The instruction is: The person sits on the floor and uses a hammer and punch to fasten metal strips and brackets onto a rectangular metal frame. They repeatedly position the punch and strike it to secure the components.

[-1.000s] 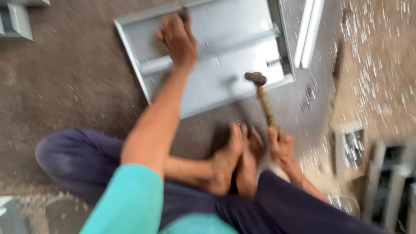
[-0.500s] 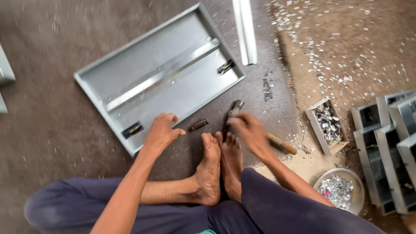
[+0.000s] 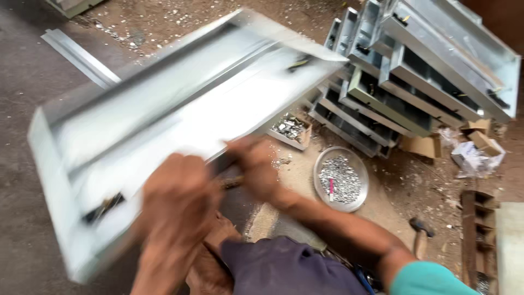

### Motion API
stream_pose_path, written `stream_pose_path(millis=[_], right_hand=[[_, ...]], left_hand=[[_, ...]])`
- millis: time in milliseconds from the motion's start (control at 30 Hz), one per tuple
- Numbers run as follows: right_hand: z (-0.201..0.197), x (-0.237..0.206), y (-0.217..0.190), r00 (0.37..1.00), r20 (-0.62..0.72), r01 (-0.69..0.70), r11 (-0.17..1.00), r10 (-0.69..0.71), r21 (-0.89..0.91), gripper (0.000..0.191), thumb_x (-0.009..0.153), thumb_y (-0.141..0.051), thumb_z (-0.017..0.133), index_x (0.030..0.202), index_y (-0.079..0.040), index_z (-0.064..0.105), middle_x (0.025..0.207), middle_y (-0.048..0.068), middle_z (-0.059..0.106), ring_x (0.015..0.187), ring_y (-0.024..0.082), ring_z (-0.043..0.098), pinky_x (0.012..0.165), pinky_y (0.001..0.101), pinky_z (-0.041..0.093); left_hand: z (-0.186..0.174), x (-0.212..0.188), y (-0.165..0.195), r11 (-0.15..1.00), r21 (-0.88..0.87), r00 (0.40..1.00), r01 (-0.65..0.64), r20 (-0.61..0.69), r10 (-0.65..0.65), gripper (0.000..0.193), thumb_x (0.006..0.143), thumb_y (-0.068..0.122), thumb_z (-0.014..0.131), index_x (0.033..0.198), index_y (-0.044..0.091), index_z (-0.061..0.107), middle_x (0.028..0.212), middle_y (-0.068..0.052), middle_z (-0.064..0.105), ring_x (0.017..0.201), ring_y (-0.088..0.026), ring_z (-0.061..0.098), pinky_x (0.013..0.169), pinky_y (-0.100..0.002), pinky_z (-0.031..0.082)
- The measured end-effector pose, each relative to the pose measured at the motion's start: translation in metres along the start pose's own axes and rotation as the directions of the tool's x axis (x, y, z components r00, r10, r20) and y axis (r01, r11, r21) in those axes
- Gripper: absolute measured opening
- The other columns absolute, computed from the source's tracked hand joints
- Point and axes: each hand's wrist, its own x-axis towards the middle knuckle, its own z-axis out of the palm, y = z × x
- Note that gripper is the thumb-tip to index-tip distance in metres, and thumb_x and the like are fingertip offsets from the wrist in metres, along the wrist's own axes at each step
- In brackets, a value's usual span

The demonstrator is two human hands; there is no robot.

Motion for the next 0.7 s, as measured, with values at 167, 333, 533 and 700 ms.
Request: stream_pose_path(millis=[167, 333, 533, 700], right_hand=[[-0.229, -0.019, 0.129, 0.685, -0.638, -0.052, 0.897, 0.352, 0.438, 0.052, 0.102, -0.048, 0.037, 0.074, -0.012, 0.060, 0.070, 0.008, 0.060, 0.067, 0.022, 0.060, 0.066, 0.0420, 0.055], [-0.433, -0.038, 0.187, 0.518, -0.670, 0.197, 0.688, 0.532, 0.698, 0.029, 0.101, -0.031, 0.050, 0.079, -0.013, 0.054, 0.079, 0.010, 0.057, 0.084, 0.027, 0.060, 0.082, 0.0462, 0.056], [-0.446, -0.078, 0.224, 0.454, -0.533, -0.216, 0.668, 0.714, 0.712, 0.019, 0.098, -0.030, 0.056, 0.089, -0.013, 0.058, 0.087, 0.010, 0.061, 0.089, 0.025, 0.063, 0.085, 0.0433, 0.057], [-0.422, -0.082, 0.245, 0.507, -0.452, -0.600, 0.677, 0.734, 0.425, 0.016, 0.096, -0.029, 0.061, 0.098, -0.013, 0.062, 0.093, 0.009, 0.065, 0.092, 0.024, 0.065, 0.087, 0.0408, 0.057]], left_hand=[[-0.009, 0.033, 0.073, 0.761, -0.158, 0.670, -0.629, -0.607, 0.427, 0.032, 0.084, 0.021, 0.072, 0.113, 0.007, 0.068, 0.096, -0.013, 0.068, 0.089, -0.028, 0.064, 0.091, -0.042, 0.041], [-0.005, 0.049, 0.026, 0.826, -0.263, 0.848, -0.498, -0.344, 0.402, 0.017, 0.092, 0.027, 0.074, 0.104, 0.015, 0.071, 0.096, -0.005, 0.074, 0.090, -0.020, 0.067, 0.094, -0.040, 0.044], [0.023, 0.039, -0.027, 0.941, -0.283, 0.981, -0.187, -0.010, 0.192, 0.030, 0.080, 0.031, 0.077, 0.104, 0.013, 0.077, 0.097, -0.005, 0.077, 0.091, -0.025, 0.069, 0.089, -0.039, 0.046], [0.028, 0.005, -0.050, 0.909, -0.409, 0.997, -0.076, -0.004, 0.082, 0.029, 0.079, 0.027, 0.079, 0.103, 0.010, 0.076, 0.096, -0.005, 0.079, 0.089, -0.023, 0.073, 0.081, -0.038, 0.048]])
